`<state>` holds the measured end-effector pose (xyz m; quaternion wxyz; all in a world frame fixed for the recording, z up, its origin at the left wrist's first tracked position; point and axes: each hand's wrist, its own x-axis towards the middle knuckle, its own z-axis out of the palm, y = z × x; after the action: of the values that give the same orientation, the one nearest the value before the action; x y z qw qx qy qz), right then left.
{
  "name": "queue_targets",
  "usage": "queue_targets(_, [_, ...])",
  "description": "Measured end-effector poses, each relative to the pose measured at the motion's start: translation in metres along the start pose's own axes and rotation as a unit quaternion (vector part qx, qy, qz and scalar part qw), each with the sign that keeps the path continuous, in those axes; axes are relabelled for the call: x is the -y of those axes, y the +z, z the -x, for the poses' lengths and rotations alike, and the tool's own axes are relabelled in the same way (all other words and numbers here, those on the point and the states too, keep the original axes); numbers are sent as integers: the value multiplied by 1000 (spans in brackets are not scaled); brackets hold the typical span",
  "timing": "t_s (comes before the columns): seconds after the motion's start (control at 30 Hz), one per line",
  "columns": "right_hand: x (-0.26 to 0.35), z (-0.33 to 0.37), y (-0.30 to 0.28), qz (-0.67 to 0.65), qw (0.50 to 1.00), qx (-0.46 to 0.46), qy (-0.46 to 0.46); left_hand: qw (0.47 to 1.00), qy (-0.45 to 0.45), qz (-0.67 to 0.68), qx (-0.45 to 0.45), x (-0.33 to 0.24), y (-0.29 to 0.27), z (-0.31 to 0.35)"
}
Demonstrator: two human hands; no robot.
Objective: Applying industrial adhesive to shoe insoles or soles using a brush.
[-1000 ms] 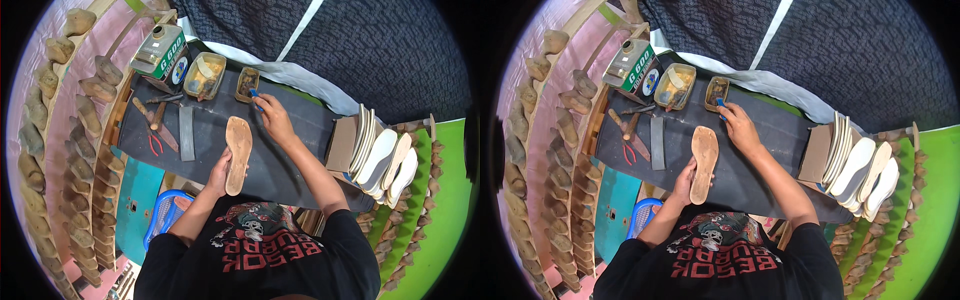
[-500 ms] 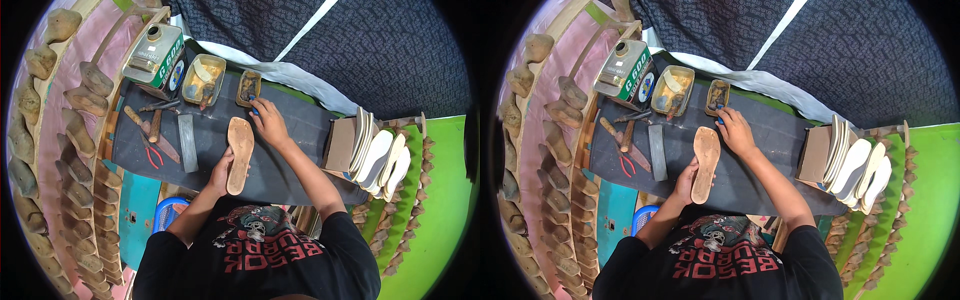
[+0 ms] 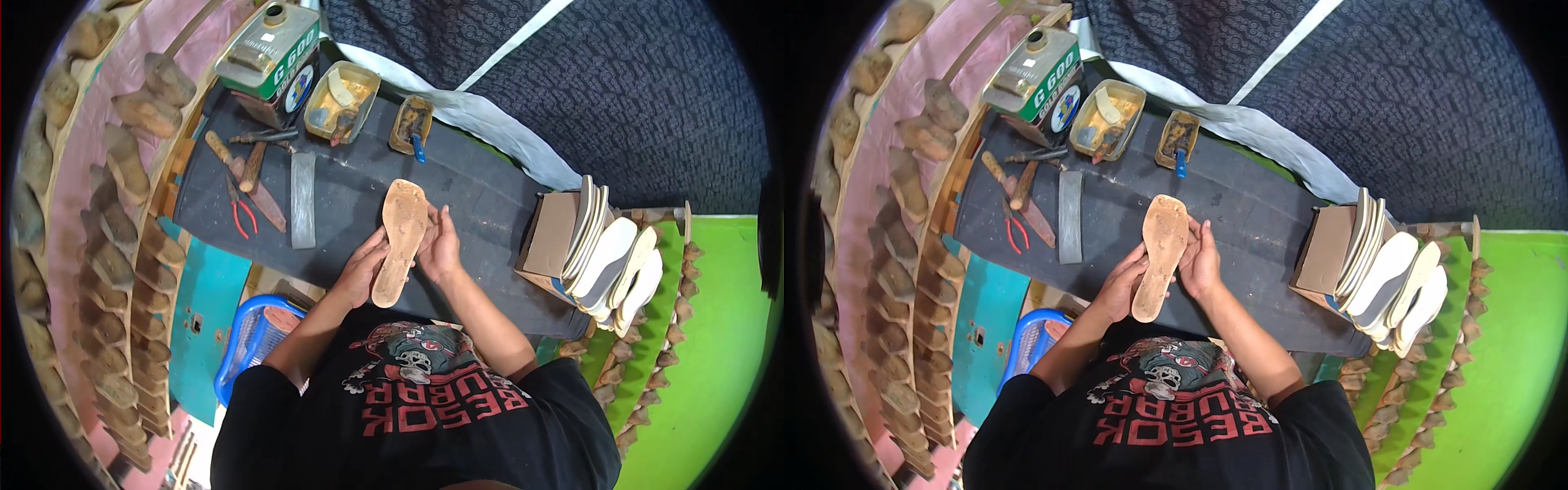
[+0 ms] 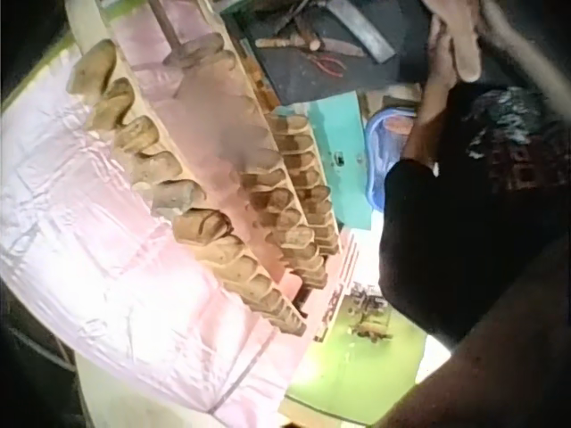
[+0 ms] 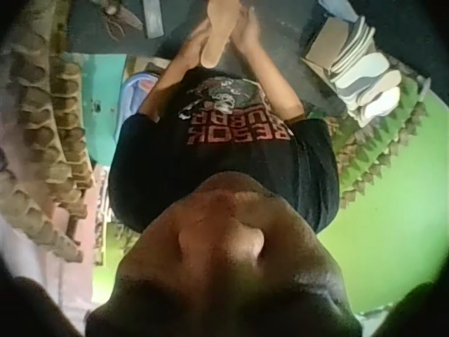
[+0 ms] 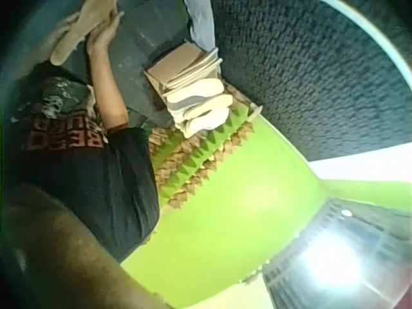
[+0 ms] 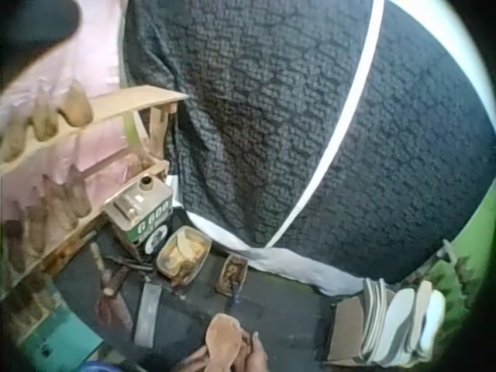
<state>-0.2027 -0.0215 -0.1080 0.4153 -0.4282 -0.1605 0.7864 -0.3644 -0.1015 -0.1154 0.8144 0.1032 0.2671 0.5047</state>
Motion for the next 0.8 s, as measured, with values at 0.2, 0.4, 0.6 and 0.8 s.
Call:
queue_targets(0.2, [-40, 49, -20, 117, 992, 14, -51, 982, 89, -44, -158, 51, 4, 8])
queue_targets(0.4, [-36, 75, -71, 247, 963, 102, 16, 962, 167, -25, -214, 94, 25, 40])
queue_targets(0.6, [-33, 121, -103, 277, 931, 228, 64, 924, 232, -41, -300, 169, 44, 90])
queue_targets(0.8, [-82, 141, -116, 375, 860, 339, 68, 885, 203, -83, -410, 208, 38, 158])
